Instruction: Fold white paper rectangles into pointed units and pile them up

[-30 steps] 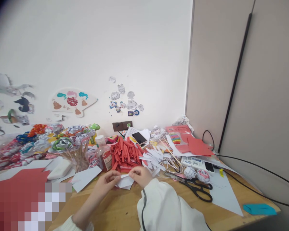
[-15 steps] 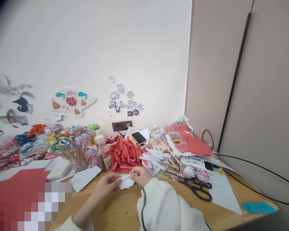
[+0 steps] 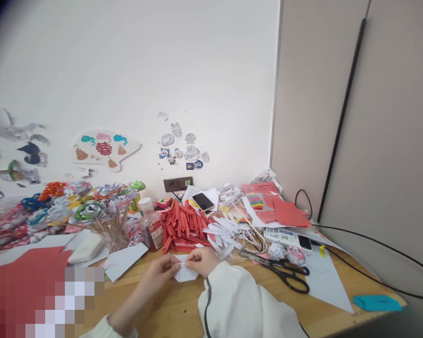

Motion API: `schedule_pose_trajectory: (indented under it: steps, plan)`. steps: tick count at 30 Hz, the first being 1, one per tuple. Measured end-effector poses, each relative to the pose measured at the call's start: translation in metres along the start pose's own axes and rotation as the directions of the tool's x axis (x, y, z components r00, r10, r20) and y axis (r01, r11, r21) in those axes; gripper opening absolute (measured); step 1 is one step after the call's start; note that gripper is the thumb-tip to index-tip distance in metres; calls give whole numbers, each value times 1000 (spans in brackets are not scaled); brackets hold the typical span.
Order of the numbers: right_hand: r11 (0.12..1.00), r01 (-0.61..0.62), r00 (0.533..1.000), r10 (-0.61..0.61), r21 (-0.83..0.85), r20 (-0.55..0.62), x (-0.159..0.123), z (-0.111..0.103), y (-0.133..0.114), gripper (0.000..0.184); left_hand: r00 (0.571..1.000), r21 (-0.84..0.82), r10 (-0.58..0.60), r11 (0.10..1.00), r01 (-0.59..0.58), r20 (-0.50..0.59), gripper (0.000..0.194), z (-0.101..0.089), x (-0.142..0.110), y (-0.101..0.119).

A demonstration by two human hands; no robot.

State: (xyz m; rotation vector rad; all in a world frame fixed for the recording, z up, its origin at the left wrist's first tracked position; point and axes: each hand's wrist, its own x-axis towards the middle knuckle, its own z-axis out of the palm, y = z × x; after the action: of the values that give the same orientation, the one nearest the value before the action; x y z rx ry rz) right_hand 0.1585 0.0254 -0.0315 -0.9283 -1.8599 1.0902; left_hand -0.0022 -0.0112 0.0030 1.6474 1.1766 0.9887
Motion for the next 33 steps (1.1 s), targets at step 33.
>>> schedule_pose_trajectory:
  steps: [33]
  plan:
    - [996, 84, 990, -87, 30, 109, -1, -25, -4, 19, 981, -113, -169, 977, 179, 93, 39, -9, -1, 12]
